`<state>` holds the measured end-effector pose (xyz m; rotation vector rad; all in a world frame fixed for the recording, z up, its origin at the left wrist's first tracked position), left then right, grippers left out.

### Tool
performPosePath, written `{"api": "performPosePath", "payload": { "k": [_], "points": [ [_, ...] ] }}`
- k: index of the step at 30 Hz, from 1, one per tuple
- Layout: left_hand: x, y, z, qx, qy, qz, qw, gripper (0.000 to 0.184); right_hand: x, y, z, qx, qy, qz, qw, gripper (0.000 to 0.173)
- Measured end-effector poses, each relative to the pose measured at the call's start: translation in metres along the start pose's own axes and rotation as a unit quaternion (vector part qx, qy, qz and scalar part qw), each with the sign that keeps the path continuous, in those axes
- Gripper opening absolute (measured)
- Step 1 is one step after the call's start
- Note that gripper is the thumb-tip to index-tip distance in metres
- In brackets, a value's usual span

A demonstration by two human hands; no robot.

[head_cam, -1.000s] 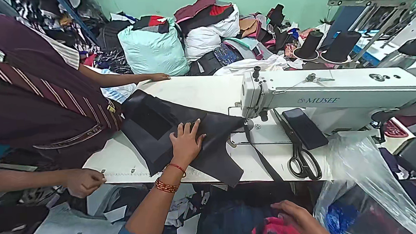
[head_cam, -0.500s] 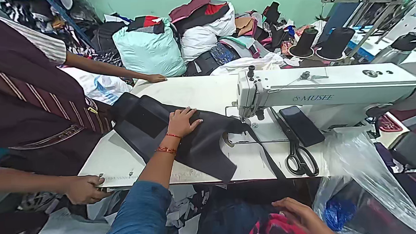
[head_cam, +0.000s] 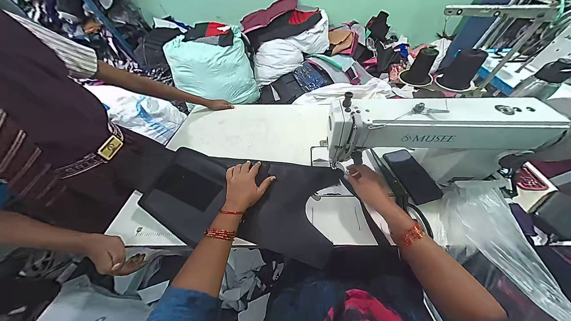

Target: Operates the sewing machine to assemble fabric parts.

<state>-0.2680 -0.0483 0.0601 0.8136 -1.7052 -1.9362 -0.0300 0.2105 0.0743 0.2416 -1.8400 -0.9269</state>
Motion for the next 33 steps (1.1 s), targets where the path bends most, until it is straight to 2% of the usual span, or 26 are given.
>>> {"api": "performPosePath", "payload": {
  "k": [3, 5, 7, 9, 11, 14, 17, 22, 24, 26, 29, 33],
  "points": [
    [-0.003, 0.004, 0.008, 0.030, 0.039, -0.008, 0.999, 0.074, 0.006, -0.013, 0.027, 0.021, -0.044, -0.006, 0.999, 0.035],
    [-0.025, 0.015, 0.010, 0.052, 0.066, -0.049, 0.995, 0.062, 0.010, -0.016, 0.030, 0.019, -0.052, -0.024, 0.998, 0.032],
    [-0.072, 0.027, 0.008, 0.022, 0.007, -0.079, 0.997, 0.048, 0.009, -0.014, 0.031, 0.007, -0.045, -0.017, 0.999, 0.029],
    [-0.130, 0.026, 0.003, 0.013, -0.092, -0.119, 0.989, 0.035, 0.005, -0.012, 0.031, 0.006, -0.034, 0.004, 0.999, 0.028],
    [-0.181, 0.010, -0.002, 0.069, -0.157, -0.180, 0.969, 0.034, 0.004, -0.010, 0.030, 0.015, -0.021, 0.005, 1.000, 0.026],
    [-0.218, -0.014, 0.000, 0.183, -0.145, -0.179, 0.956, 0.040, 0.006, -0.012, 0.030, 0.038, -0.007, -0.015, 0.999, 0.026],
    [-0.226, -0.024, 0.004, 0.204, -0.134, -0.128, 0.961, 0.037, 0.010, -0.012, 0.030, 0.045, 0.017, -0.036, 0.998, 0.027],
    [-0.236, -0.028, 0.001, 0.200, -0.191, -0.029, 0.961, 0.034, 0.013, -0.013, 0.028, 0.065, 0.017, -0.060, 0.996, 0.030],
    [-0.229, -0.022, 0.005, 0.185, -0.172, -0.088, 0.964, 0.034, 0.016, -0.013, 0.026, 0.075, 0.018, -0.072, 0.994, 0.032],
    [-0.211, -0.013, 0.015, 0.119, -0.133, -0.225, 0.958, 0.030, 0.017, -0.013, 0.026, 0.081, 0.019, -0.079, 0.993, 0.033],
    [-0.183, -0.015, 0.029, 0.112, -0.056, -0.383, 0.915, 0.028, 0.017, -0.015, 0.027, 0.082, 0.034, -0.091, 0.992, 0.033],
    [-0.175, -0.019, 0.034, 0.117, -0.048, -0.430, 0.894, 0.026, 0.023, -0.020, 0.024, 0.100, 0.034, -0.105, 0.989, 0.033]
  ]
}}
Point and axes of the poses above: each hand's wrist, its own z-axis towards the middle knuckle, its own y-axis out of the back of the hand, x = y × z, the point moved 8 cm from there along z, towards the middle knuckle, and after that the axes turned 9 degrees about x, right-handed, at the moved point
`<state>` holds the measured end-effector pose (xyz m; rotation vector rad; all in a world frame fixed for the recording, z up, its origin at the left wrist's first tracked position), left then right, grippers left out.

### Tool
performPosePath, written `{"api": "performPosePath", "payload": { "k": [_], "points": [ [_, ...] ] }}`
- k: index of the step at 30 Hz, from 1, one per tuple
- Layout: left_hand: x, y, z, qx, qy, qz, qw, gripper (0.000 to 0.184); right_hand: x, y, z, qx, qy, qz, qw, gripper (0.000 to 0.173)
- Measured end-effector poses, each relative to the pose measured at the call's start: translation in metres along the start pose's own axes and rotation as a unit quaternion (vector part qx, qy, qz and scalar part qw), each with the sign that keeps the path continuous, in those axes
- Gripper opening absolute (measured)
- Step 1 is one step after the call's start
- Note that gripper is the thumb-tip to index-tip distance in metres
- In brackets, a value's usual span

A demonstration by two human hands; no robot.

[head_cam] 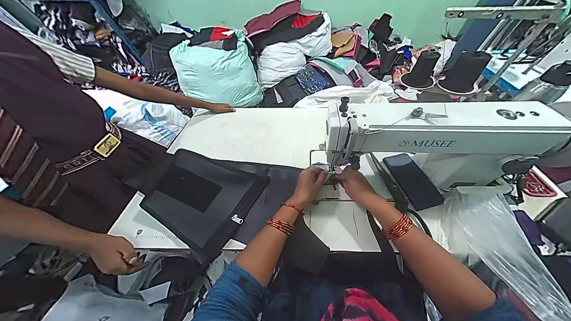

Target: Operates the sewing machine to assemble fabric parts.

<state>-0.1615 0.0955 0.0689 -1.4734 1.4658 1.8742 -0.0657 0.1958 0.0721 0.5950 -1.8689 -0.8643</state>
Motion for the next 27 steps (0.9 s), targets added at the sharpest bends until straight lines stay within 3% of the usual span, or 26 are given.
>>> {"api": "performPosePath", "payload": {
  "k": [5, 10, 15, 27],
  "points": [
    [-0.011, -0.008, -0.002, 0.025, -0.058, 0.067, 0.996, 0.027, 0.012, -0.008, -0.009, -0.010, -0.038, 0.047, 0.998, 0.029],
    [-0.001, -0.009, -0.006, 0.010, -0.075, 0.066, 0.995, 0.028, -0.011, -0.007, -0.009, -0.083, -0.073, 0.175, 0.978, 0.030],
    [-0.001, -0.022, -0.007, 0.020, -0.094, 0.145, 0.985, 0.029, -0.023, -0.009, -0.002, -0.068, -0.098, 0.240, 0.963, 0.031],
    [-0.009, -0.037, -0.010, 0.059, -0.096, 0.264, 0.958, 0.041, -0.027, -0.012, -0.004, -0.066, -0.092, 0.267, 0.957, 0.032]
  ]
}}
Point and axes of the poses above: each hand's wrist, its own z-axis towards the middle knuckle, its own y-axis out of the back of the hand, x = y × z, the point moved 8 cm from there along z, towards the middle knuckle, and after that the axes turned 9 degrees about x, right-handed, at the moved point
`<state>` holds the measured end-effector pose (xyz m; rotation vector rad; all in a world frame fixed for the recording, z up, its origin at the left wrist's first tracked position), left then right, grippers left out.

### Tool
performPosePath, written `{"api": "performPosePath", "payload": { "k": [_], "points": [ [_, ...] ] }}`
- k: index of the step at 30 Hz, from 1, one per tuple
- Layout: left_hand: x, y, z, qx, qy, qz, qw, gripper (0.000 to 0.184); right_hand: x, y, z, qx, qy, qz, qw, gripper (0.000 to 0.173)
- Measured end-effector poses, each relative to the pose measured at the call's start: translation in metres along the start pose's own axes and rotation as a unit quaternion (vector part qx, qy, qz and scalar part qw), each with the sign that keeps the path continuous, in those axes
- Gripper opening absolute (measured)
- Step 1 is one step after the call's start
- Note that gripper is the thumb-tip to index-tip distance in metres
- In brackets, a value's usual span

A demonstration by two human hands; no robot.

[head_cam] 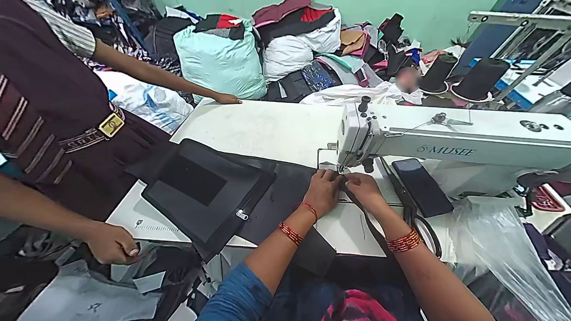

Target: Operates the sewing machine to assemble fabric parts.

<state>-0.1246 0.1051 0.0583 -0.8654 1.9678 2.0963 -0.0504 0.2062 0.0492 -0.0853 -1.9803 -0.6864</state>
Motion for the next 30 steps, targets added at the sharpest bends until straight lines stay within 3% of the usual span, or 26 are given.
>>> {"api": "performPosePath", "payload": {
  "k": [13, 18, 25, 30],
  "points": [
    [-0.003, 0.001, 0.001, 0.060, 0.016, 0.026, 0.998, 0.043, 0.022, -0.010, -0.017, 0.028, 0.026, -0.160, 0.986, 0.036],
    [0.000, 0.002, -0.001, 0.034, -0.005, -0.010, 0.999, 0.037, 0.025, -0.013, -0.020, 0.032, 0.040, -0.191, 0.980, 0.037],
    [0.004, 0.004, -0.003, -0.002, -0.023, -0.051, 0.998, 0.031, 0.003, -0.003, -0.018, 0.010, 0.046, -0.071, 0.996, 0.031],
    [0.002, 0.003, -0.004, 0.018, -0.024, -0.036, 0.999, 0.034, -0.002, -0.005, -0.018, 0.010, 0.039, -0.018, 0.999, 0.031]
  ]
}}
Point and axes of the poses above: each hand's wrist, its own z-axis towards the middle knuckle, its own y-axis out of the back of the hand, x = y × z, the point moved 8 cm from there along z, towards the middle knuckle, and after that the axes turned 9 degrees about x, right-handed, at the moved point
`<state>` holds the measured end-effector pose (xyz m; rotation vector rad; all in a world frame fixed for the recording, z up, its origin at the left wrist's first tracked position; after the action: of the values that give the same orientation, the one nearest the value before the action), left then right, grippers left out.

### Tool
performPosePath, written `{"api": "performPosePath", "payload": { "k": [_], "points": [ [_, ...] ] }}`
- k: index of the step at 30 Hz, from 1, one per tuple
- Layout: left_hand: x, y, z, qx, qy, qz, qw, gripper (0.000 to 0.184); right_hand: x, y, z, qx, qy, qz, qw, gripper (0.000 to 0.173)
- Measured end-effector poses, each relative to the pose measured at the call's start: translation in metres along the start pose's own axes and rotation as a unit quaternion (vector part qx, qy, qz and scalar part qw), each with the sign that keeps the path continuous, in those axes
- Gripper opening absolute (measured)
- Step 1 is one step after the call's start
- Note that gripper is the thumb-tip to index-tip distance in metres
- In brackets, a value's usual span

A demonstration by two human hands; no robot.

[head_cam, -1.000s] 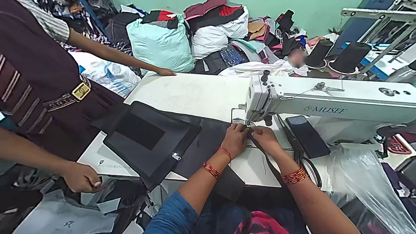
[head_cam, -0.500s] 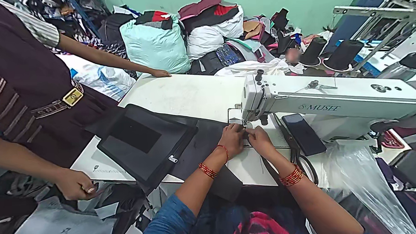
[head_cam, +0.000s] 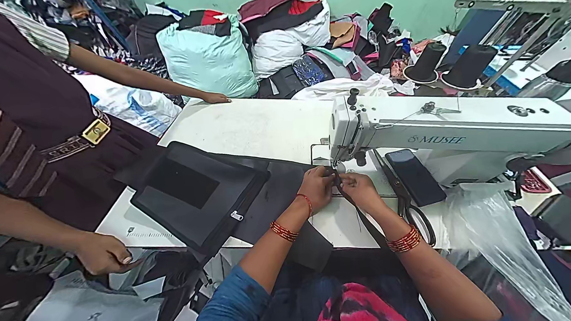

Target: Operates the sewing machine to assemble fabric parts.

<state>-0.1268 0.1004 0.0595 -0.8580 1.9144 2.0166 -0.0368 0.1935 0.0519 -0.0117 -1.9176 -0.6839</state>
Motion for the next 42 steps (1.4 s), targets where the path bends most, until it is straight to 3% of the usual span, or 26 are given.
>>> {"api": "performPosePath", "payload": {
  "k": [5, 13, 16, 18, 23, 42],
  "points": [
    [-0.006, -0.004, -0.002, 0.037, -0.012, 0.018, 0.999, 0.040, 0.006, -0.003, -0.008, -0.002, 0.001, -0.043, 0.999, 0.034],
    [-0.003, 0.005, -0.006, -0.022, -0.020, -0.048, 0.998, 0.030, 0.026, -0.031, -0.021, -0.004, -0.010, -0.299, 0.954, 0.038],
    [-0.003, 0.003, -0.002, -0.004, 0.014, -0.032, 0.999, 0.040, 0.029, -0.037, -0.022, -0.003, -0.006, -0.345, 0.939, 0.034],
    [-0.004, -0.004, 0.002, 0.035, 0.025, 0.010, 0.999, 0.052, 0.030, -0.037, -0.022, 0.016, -0.015, -0.350, 0.937, 0.031],
    [-0.008, -0.008, 0.007, 0.087, 0.046, 0.083, 0.992, 0.053, 0.029, -0.035, -0.021, 0.021, -0.021, -0.335, 0.942, 0.033],
    [-0.002, -0.007, 0.010, 0.104, 0.015, 0.061, 0.993, 0.047, 0.029, -0.031, -0.013, 0.024, -0.014, -0.303, 0.953, 0.036]
  ]
}}
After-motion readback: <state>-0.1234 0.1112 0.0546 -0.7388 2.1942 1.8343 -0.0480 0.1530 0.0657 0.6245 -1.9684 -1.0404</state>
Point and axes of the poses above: each hand's wrist, its own z-axis towards the middle knuckle, its own y-axis out of the back of the hand, x = y × z, the point moved 8 cm from there along z, towards the middle knuckle, and after that the axes turned 9 degrees about x, right-handed, at the moved point
